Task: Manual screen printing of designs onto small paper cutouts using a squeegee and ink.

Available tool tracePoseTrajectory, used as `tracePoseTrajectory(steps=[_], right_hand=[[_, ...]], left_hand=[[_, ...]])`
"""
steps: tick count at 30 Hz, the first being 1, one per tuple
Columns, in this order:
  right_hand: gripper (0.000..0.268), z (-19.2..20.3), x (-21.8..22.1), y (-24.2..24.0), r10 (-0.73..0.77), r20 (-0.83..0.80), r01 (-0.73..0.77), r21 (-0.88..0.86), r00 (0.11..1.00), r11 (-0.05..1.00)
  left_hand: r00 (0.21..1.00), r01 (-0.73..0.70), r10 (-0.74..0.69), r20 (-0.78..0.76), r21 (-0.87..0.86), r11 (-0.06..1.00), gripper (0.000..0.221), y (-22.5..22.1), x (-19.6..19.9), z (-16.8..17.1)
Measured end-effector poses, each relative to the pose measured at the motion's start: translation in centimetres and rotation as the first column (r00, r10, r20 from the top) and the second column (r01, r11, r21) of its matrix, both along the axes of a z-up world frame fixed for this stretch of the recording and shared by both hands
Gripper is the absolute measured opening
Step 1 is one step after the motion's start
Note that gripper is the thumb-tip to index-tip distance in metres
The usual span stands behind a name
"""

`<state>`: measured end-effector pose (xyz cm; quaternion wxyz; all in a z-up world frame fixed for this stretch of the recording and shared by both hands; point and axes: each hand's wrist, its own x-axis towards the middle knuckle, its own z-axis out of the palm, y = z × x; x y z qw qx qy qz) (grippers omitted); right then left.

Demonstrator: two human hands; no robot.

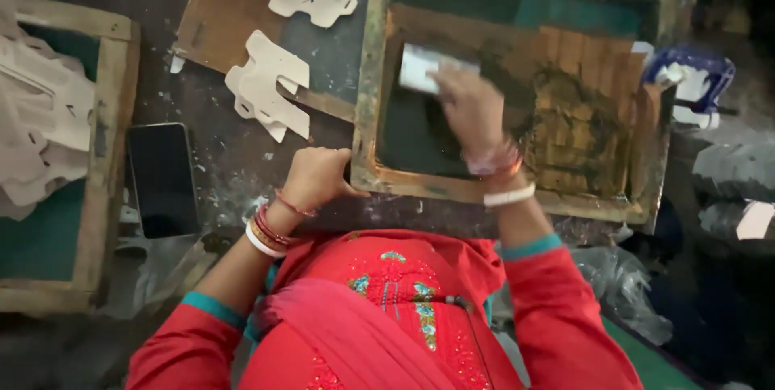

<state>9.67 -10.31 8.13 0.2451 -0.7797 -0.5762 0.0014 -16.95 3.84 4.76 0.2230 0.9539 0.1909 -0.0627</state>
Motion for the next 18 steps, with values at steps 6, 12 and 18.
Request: tracePoseTrajectory(steps=[6,12,18], right_hand=[[0.05,0.3,-7.3,-6.1,-0.036,-0.028,0.033,-0.096,0.999,0.995],[0.054,1.1,-10.3,-9.6,-0.007,-0.066,0.003,-0.051,0.998,0.999],[0.041,4.9,-10.9,-10.3,-0.104,-0.037,0.11,0.28,0.994,0.954]], left_hand=[[0.999,0.042,-0.043,0.025,0.035,0.999,0.071,0.8,0.5,0.3],[0.991,-0.032,0.028,0.129,0.028,0.999,0.071,-0.2,-0.3,-0.9],[0.934,-0.064,0.215,0.287,-0.457,0.887,0.055,-2.1,-0.5,6.1]])
